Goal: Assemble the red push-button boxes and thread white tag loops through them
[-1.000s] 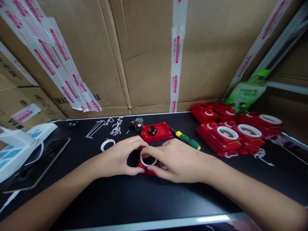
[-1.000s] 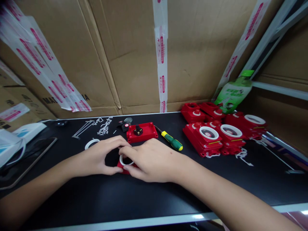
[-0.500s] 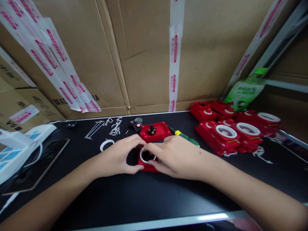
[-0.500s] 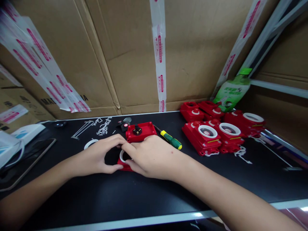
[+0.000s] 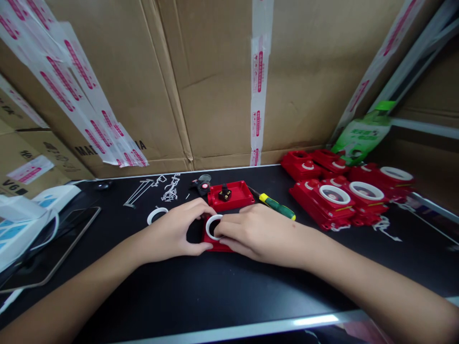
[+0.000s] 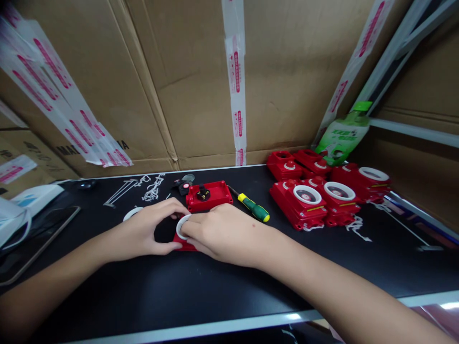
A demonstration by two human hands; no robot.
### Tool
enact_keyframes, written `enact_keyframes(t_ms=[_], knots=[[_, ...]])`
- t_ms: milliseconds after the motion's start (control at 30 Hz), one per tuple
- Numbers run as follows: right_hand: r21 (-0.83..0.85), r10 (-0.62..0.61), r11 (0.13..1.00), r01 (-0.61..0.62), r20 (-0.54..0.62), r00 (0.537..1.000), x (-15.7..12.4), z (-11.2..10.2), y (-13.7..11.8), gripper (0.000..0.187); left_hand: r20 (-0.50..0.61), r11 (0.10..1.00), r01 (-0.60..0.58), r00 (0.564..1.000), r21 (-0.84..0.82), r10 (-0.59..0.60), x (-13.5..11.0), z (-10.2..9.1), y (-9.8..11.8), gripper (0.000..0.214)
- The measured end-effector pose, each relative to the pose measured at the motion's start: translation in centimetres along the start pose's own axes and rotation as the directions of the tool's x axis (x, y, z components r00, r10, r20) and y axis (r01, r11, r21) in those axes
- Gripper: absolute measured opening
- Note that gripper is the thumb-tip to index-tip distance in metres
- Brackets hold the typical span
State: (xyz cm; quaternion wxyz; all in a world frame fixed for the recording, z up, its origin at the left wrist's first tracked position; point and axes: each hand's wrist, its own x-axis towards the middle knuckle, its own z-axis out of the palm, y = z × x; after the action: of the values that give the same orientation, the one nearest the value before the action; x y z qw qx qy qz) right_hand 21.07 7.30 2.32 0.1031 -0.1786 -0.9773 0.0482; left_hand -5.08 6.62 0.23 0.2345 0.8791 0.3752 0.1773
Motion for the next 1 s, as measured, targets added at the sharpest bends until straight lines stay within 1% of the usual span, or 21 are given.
enact_keyframes(t_ms=[133,267,467,567,633,767,833,933,1000], knots=[[0.055,0.011,0.998,-0.011,-0.006,1.000,0.1,0.3,-0.1,0.026,0.000,1.000,0.004,1.000,0.004,-0.004,0.1,0.0,0.0,0.045],[0.106,0.038,0.994,-0.039,0.011,0.999,0.3,0.4,-0.3,0.024,0.013,1.000,0.007,1.000,0.007,-0.007,0.1,0.1,0.0,0.046],[0.116,0.113,0.987,-0.113,0.006,0.994,0.8,1.1,-0.7,0.033,0.013,1.000,0.009,1.000,-0.005,-0.009,0.3,0.3,0.2,0.040],[0.106,0.147,0.984,-0.146,-0.006,0.989,0.9,1.4,-0.9,0.034,0.013,1.000,0.009,1.000,-0.011,-0.009,0.3,0.4,0.4,0.038],[0.130,0.133,0.983,-0.131,-0.005,0.991,0.8,1.3,-0.8,0.032,0.017,1.000,0.011,1.000,-0.013,-0.011,0.3,0.4,0.5,0.038],[0.234,0.041,0.972,-0.037,-0.011,0.999,0.2,0.1,0.0,0.016,0.020,1.000,0.003,1.000,-0.003,-0.003,0.2,0.0,0.1,0.044],[0.254,0.024,0.967,-0.020,-0.015,1.000,-0.1,-0.5,0.6,0.011,0.029,1.000,0.002,1.000,0.001,-0.002,0.1,-0.2,-0.1,0.047],[0.235,0.029,0.972,-0.030,0.008,1.000,-0.4,-1.3,1.2,0.012,0.035,1.000,0.005,0.999,0.019,-0.006,-0.1,-0.3,-0.4,0.049],[0.230,0.023,0.973,-0.025,0.013,1.000,-0.4,-1.4,1.4,0.012,0.029,0.999,0.001,1.000,0.032,-0.002,-0.1,-0.2,-0.5,0.048]])
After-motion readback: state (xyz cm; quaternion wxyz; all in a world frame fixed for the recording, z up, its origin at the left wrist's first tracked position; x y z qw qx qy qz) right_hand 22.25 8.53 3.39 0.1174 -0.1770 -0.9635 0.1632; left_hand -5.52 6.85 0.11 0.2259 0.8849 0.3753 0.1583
